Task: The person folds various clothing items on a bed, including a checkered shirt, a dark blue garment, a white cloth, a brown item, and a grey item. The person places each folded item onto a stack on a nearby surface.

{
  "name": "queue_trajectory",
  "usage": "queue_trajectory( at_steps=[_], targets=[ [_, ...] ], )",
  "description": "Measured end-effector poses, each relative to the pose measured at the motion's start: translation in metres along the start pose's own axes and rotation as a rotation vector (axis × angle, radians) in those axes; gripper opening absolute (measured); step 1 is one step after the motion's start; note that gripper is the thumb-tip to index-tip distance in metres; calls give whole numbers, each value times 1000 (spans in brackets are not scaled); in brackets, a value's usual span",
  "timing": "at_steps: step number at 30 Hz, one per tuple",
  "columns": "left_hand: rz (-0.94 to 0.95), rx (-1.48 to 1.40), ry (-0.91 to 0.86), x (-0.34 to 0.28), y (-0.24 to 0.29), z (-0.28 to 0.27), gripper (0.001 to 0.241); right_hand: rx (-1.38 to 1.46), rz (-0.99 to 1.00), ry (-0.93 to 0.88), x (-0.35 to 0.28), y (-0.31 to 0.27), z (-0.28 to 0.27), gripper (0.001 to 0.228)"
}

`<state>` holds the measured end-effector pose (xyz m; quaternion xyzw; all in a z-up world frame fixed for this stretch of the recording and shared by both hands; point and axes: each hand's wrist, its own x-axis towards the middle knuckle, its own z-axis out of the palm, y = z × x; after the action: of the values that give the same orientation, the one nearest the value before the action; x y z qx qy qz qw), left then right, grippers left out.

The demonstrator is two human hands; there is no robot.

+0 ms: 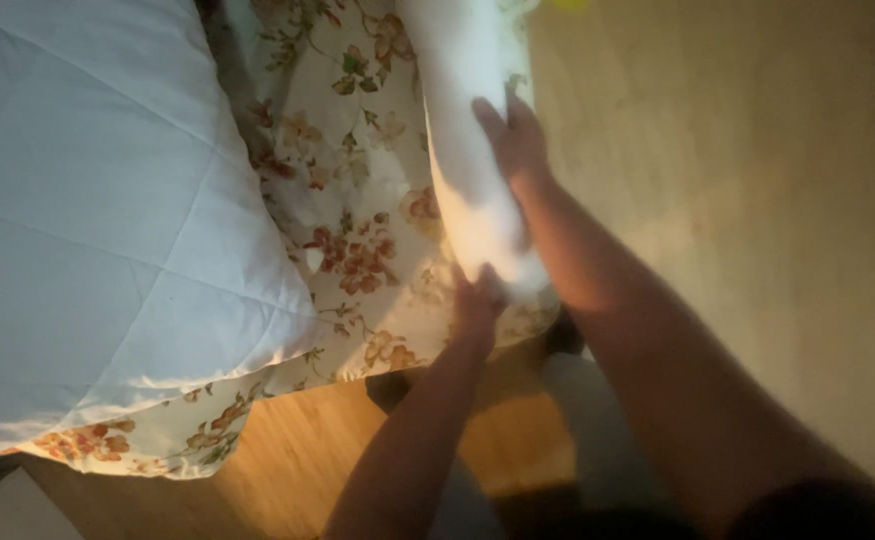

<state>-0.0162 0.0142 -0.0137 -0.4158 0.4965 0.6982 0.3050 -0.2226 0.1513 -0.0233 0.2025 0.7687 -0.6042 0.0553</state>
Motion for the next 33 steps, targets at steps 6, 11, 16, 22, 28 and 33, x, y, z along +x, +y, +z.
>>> queue_trajectory(
  at_steps=[6, 11, 16, 22, 28, 33],
  targets=[
    [71, 112, -21, -19, -7, -15, 67, -46, 31, 75, -45, 50, -10, 50],
    [182, 356, 35, 15, -74, -42, 64, 15, -75, -37, -96, 12, -28, 50],
    [462, 662, 104, -22, -29, -34, 83, -51, -13, 63, -131, 28, -31, 50],
    [716, 1069, 120, -71, 51, -9, 92, -111, -88, 91, -166, 4, -33, 54],
    [628, 1523, 5, -90, 105, 6, 82, -675, -611, 60, -198, -25, -25, 55],
    [760, 1577, 59, -111, 115, 5, 64, -734, -544, -124, -212, -89, -17, 58]
  ],
)
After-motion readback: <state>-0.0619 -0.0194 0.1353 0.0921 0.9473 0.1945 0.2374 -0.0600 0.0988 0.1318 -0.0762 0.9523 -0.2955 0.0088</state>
